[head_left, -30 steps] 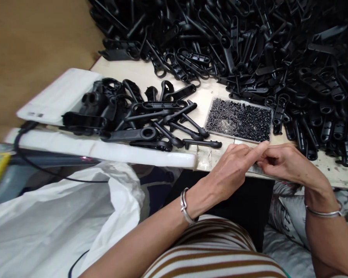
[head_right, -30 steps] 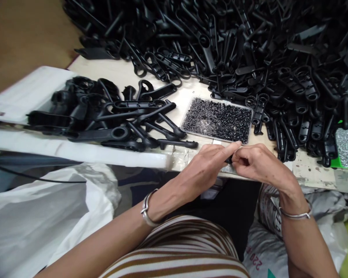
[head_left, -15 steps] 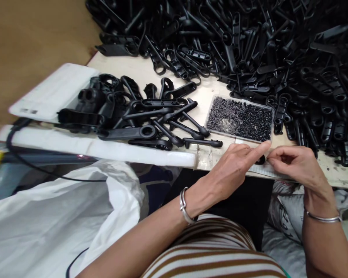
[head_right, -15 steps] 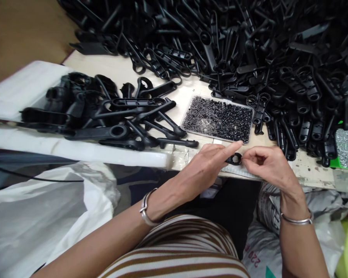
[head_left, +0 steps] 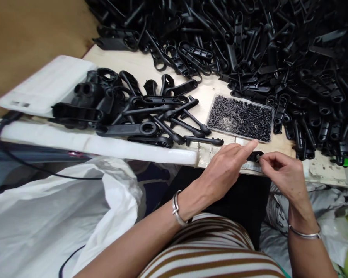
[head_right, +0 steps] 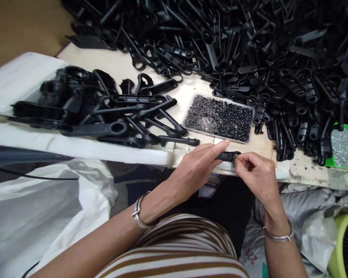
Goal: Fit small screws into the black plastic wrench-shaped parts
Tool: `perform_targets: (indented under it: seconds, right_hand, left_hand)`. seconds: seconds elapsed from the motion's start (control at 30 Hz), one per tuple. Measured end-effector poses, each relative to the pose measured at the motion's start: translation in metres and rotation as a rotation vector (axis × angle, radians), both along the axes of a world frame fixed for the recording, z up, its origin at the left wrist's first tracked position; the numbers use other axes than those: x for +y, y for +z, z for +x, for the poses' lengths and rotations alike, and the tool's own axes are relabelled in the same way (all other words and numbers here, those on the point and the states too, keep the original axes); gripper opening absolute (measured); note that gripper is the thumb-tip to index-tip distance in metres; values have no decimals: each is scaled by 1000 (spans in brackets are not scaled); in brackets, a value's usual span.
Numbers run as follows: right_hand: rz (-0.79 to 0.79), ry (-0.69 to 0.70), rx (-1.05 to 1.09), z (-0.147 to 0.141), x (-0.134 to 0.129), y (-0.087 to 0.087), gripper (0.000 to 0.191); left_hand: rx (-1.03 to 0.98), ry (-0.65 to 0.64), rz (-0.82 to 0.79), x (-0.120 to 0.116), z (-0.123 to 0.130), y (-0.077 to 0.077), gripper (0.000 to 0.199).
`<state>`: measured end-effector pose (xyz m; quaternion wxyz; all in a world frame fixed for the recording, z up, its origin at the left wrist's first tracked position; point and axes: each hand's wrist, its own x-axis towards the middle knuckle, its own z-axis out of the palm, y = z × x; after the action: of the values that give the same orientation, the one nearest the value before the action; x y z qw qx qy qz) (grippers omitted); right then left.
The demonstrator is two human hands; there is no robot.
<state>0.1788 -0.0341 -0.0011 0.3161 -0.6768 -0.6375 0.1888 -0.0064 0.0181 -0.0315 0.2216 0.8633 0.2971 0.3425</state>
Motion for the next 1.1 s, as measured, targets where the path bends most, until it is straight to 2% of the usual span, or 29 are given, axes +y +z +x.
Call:
perform_targets:
  seconds: [0.3, 0.47, 0.63, 0.77, 1.1]
  right_hand:
    - [163, 81, -291, -11, 4, 5, 12]
    - [176, 130, -413, -18, 4, 6, 12]
    - [106, 64, -383, -22, 0, 7, 14]
    - [21, 6, -270, -22, -4, 10, 15]
    - [-163, 29, -110, -12, 0, 18, 19]
  left_hand:
    - [8, -2, -41, 1, 0, 2, 57]
    - [11, 10, -51, 1, 0, -1, 54]
    - [8, 18, -59, 0, 1, -3, 52]
    - [10, 8, -48, 1, 1, -2, 50]
    - [60, 5, -33, 2, 2, 0, 41]
